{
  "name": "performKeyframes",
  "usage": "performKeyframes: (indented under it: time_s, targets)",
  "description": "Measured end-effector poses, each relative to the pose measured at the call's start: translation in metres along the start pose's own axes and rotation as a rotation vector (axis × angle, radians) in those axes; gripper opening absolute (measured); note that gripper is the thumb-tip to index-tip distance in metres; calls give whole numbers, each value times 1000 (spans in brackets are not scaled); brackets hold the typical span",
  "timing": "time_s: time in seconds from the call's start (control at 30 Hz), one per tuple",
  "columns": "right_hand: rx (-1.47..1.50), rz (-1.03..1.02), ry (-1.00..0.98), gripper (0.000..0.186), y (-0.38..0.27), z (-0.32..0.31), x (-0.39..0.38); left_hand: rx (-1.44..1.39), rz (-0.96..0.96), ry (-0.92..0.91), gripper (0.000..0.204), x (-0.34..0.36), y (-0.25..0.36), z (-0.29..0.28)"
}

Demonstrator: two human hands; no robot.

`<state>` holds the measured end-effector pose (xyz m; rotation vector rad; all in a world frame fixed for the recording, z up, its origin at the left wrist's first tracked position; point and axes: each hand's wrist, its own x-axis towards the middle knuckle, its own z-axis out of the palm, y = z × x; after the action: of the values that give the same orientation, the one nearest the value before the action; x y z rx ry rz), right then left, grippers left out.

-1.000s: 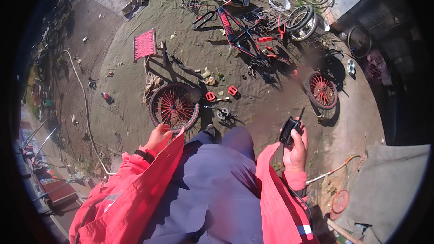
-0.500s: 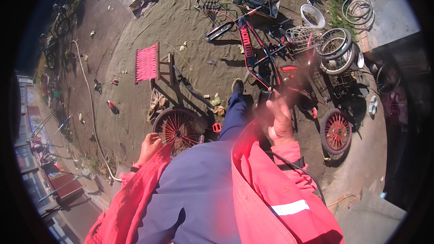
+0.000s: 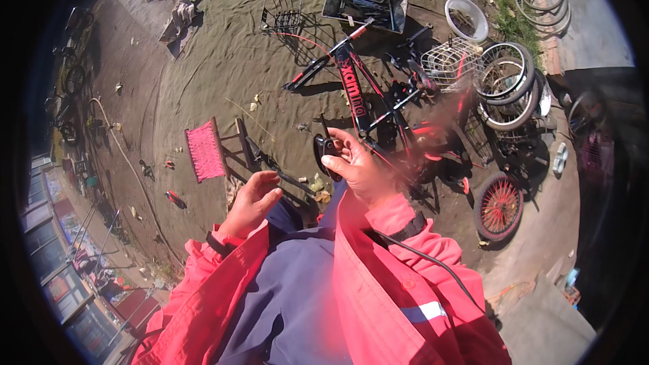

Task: The person retrieves a multi-tool from a table, walks outside, and sits on a low stool to work on a bicycle fork. They use the multi-tool to loosen and remove a bolt from the fork, then reinsert and tighten the bolt.

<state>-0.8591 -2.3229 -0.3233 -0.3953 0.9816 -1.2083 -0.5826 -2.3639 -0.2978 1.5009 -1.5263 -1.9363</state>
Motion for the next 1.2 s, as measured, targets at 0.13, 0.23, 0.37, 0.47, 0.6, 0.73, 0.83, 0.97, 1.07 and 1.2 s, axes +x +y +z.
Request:
performKeyframes:
  time_s: [0.13, 0.23, 0.37, 0.47, 0.6, 0.73, 0.83, 0.97, 1.07, 1.2]
  targets:
    - [-49, 13, -52, 61, 2, 25, 44, -33, -39, -112, 55, 33, 33, -17]
    - [-49, 34, -14, 61, 8, 51, 77, -48, -8, -191, 63, 61, 53, -41]
    - [-49, -17, 61, 59, 6, 80, 124, -59, 28, -339, 68, 118, 72, -86]
    - [-16, -71, 151, 57, 5, 100, 165, -57, -4, -506, 70, 174, 78, -131]
    - [103, -61, 342, 61, 17, 136, 207, -138, -118, -617, 69, 225, 80, -185]
    - [183, -75, 409, 56, 29, 167, 228, -258, -250, -720, 58, 249, 88, -210]
    - [242, -97, 400, 56, 31, 172, 234, -329, -306, -767, 53, 260, 94, -206]
    - [271, -111, 386, 58, 36, 162, 240, -262, -375, -801, 53, 271, 102, -200]
    - [327, -93, 344, 58, 42, 147, 242, -194, -400, -812, 54, 279, 101, -196]
    - [345, -153, 321, 59, 55, 126, 247, -240, -450, -790, 52, 293, 85, -187]
